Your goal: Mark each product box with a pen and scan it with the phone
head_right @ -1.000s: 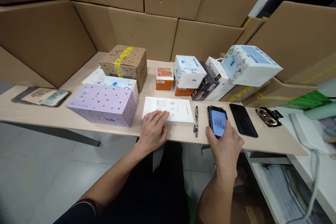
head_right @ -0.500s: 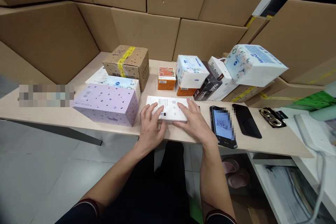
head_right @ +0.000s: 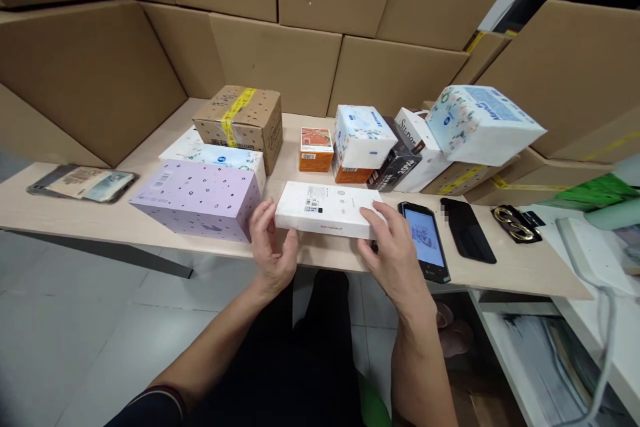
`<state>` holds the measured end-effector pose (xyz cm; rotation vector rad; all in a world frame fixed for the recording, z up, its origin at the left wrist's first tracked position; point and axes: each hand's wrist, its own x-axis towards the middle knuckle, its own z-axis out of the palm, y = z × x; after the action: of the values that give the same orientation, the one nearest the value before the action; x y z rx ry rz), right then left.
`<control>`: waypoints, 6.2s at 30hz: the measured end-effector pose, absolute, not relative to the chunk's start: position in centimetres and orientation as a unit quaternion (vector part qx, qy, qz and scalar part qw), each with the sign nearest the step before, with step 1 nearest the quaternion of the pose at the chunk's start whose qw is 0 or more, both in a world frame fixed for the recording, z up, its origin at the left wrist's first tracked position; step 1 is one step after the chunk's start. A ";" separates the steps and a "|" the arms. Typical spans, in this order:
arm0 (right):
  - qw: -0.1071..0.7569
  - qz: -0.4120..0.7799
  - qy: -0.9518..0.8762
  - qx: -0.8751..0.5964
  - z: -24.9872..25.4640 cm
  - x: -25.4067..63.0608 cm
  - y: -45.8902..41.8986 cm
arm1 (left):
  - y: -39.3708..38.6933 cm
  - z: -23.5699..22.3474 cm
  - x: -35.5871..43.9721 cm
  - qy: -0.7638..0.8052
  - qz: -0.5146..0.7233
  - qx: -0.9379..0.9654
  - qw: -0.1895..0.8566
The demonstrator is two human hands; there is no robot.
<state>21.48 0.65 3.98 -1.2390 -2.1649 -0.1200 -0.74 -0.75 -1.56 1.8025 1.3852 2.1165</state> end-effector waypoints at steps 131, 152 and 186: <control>0.644 0.435 -0.461 -0.428 -0.5 14.7 -3.6 | 0.5 1.0 -7.0 0.289 0.703 0.650 0.020; 0.604 0.370 -0.485 -0.513 -0.1 16.7 -5.9 | -4.4 1.5 -2.1 0.236 0.487 0.803 -0.251; 0.708 0.313 -0.478 -0.417 7.8 17.2 2.0 | 1.9 5.8 -1.6 0.252 0.618 0.737 0.109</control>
<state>17.18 2.00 7.80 -0.9251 -1.0607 0.6943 -1.62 1.87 5.77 2.1673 0.7403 1.8176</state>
